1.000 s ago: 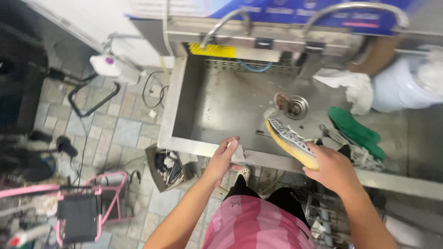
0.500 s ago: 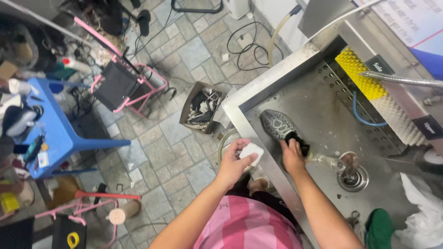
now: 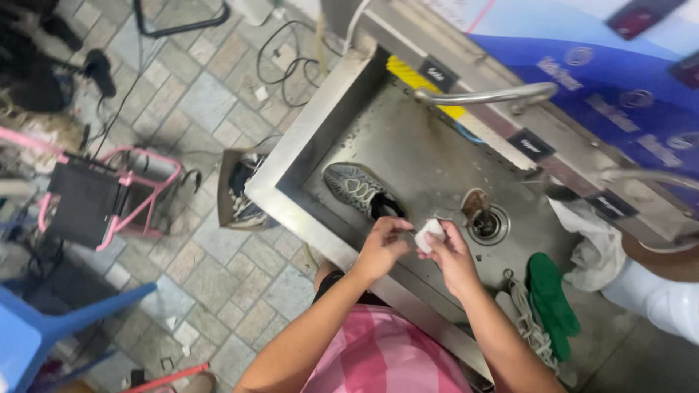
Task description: The person cleans a black sneaker and a yellow flip-flop using a white cloth and a yellow brush. They wipe the upper and sole of the sneaker, then scrub the flip-flop sole with the brush and rinse it under a tap. The cleaned items are placed in a sink area.
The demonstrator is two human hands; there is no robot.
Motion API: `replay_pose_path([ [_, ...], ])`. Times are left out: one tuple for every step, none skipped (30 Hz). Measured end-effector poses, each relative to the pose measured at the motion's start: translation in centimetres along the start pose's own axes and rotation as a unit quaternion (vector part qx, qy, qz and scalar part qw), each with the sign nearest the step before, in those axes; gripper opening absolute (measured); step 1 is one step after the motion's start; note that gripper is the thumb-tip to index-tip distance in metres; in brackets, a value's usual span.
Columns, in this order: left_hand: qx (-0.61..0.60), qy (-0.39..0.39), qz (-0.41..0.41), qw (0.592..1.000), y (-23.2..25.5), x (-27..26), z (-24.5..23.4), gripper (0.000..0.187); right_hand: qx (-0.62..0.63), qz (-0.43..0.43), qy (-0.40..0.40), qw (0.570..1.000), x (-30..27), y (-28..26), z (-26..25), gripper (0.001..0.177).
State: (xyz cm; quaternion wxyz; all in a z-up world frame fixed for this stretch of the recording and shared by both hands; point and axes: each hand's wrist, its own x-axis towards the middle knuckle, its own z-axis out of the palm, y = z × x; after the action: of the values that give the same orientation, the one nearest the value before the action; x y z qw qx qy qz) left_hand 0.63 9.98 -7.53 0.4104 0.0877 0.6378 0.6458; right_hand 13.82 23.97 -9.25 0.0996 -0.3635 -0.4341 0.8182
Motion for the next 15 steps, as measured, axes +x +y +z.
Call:
replay_pose_path([
  [-0.08, -0.002, -0.064, 0.995, -2.8, 2.3, 0.0, 0.032, -0.02, -0.023, 0.043, 0.999, -0.7, -0.3, -1.3, 0.033],
  [-0.11, 0.033, -0.093, 0.989, -5.6, 5.2, 0.0, 0.024, -0.039, -0.044, 0.087, 0.995, -1.4, -0.6, -2.4, 0.034],
  [-0.139, 0.074, -0.127, 0.979, -8.5, 7.6, 0.1, 0.023, -0.041, -0.064, 0.12, 0.99, -2.8, -0.7, -3.4, 0.034],
  [-0.124, 0.117, -0.209, 0.963, -11.1, 10.2, 0.6, 0.027, -0.043, -0.084, 0.153, 0.984, -4.4, -0.8, -4.3, 0.034],
  [-0.105, 0.16, -0.281, 0.94, -12.3, 13.1, 1.3, 0.031, -0.046, -0.107, 0.184, 0.976, -5.5, -1.0, -4.9, 0.034],
  [-0.055, 0.202, -0.302, 0.93, -13.1, 15.5, 1.8, 0.034, -0.052, -0.109, 0.212, 0.97, -6.4, -1.0, -5.2, 0.032],
  [-0.008, 0.246, -0.321, 0.914, -14.2, 16.9, 2.7, 0.039, -0.062, -0.105, 0.239, 0.963, -7.7, -0.9, -5.8, 0.03],
  [0.01, 0.245, -0.337, 0.909, -15.3, 17.6, 3.1, 0.042, -0.072, -0.101, 0.266, 0.956, -8.9, -0.5, -6.3, 0.029],
  [0.023, 0.246, -0.356, 0.901, -16.2, 17.8, 3.5, 0.046, -0.112, -0.122, 0.271, 0.948, -10.3, -0.1, -6.7, 0.027],
  [0.037, 0.248, -0.374, 0.893, -16.9, 17.8, 3.5, 0.05, -0.152, -0.142, 0.276, 0.939, -11.7, 0.5, -6.9, 0.025],
  [0.05, 0.253, -0.384, 0.887, -16.9, 18.7, 3.2, 0.054, -0.19, -0.166, 0.275, 0.928, -12.2, 1.0, -7.1, 0.023],
  [0.063, 0.257, -0.394, 0.88, -16.8, 19.4, 3.1, 0.059, -0.159, -0.166, 0.274, 0.934, -13.1, 1.4, -7.3, 0.026],
  [0.077, 0.267, -0.403, 0.872, -16.4, 20.0, 2.6, 0.064, -0.125, -0.166, 0.269, 0.94, -13.7, 1.8, -7.2, 0.028],
  [0.074, 0.248, -0.389, 0.884, -15.9, 20.5, 2.3, 0.059, -0.092, -0.165, 0.263, 0.946, -13.9, 2.2, -7.1, 0.031],
  [0.068, 0.234, -0.381, 0.892, -15.7, 20.0, 1.9, 0.054, -0.066, -0.153, 0.271, 0.948, -14.2, 2.5, -6.9, 0.031],
])
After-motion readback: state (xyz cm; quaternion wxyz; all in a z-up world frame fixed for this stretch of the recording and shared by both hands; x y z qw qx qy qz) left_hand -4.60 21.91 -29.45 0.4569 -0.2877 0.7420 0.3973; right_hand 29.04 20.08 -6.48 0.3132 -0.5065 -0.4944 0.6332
